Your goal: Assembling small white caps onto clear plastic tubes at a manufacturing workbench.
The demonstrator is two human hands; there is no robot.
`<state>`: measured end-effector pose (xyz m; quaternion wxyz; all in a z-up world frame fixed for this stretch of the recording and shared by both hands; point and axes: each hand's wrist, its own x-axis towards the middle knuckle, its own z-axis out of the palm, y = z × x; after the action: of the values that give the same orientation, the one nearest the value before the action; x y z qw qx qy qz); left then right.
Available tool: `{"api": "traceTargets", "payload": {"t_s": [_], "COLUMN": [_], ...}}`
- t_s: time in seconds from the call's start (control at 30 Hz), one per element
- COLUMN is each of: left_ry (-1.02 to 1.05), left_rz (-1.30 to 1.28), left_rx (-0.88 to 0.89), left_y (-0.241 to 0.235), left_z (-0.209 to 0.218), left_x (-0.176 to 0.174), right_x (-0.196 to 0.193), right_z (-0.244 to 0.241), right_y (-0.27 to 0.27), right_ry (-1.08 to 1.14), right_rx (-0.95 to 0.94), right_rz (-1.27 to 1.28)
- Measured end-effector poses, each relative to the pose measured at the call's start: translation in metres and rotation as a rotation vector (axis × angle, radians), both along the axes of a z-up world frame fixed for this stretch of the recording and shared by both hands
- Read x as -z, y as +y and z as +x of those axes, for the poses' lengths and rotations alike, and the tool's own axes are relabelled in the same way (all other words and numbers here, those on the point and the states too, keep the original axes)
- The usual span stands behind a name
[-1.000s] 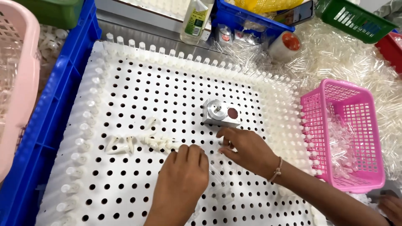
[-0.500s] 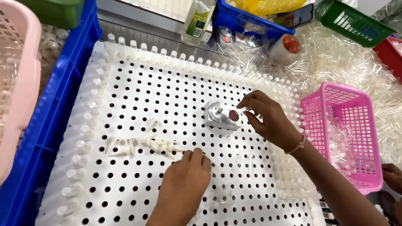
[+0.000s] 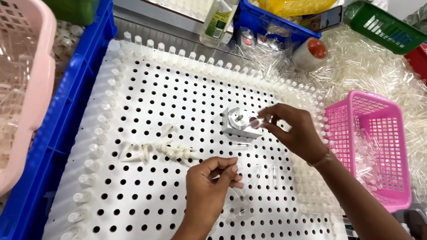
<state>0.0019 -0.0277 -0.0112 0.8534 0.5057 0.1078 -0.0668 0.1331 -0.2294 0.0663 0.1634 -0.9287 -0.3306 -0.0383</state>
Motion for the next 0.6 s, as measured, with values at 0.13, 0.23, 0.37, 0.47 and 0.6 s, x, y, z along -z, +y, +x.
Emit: {"api": "traceTargets", "payload": {"t_s": [0.13,0.23,0.37,0.47,0.6], "left_ry": [0.066,0.075,0.091,0.088,0.000], "left_rz": [-0.288,-0.379,-0.422,-0.405,-0.398], "left_rx": [-0.075,-0.083,-0.016,-0.019,-0.052], "left_y": [-0.009,-0.011,-0.011,-0.010,-0.023], "left_z": [0.003,0.001,0.000,-0.001,-0.003], "left_x": [0.007,0.005,0.003,0.002,0.010], "right_x": [0.004,0.008,0.005,0.005,0.013], "right_z": [-0.022,-0.037,-0.047,-0.050,-0.053], "right_y": [-0.007,-0.010,-0.004,-0.004,-0.014], "right_ry": [0.262,0.419,0.519,0.544,0.608], "right_rx": [-0.077,-0.155,-0.187,-0.171,-0.148], "right_rz": [0.376,0.587,0.663,0.656,0.668]}}
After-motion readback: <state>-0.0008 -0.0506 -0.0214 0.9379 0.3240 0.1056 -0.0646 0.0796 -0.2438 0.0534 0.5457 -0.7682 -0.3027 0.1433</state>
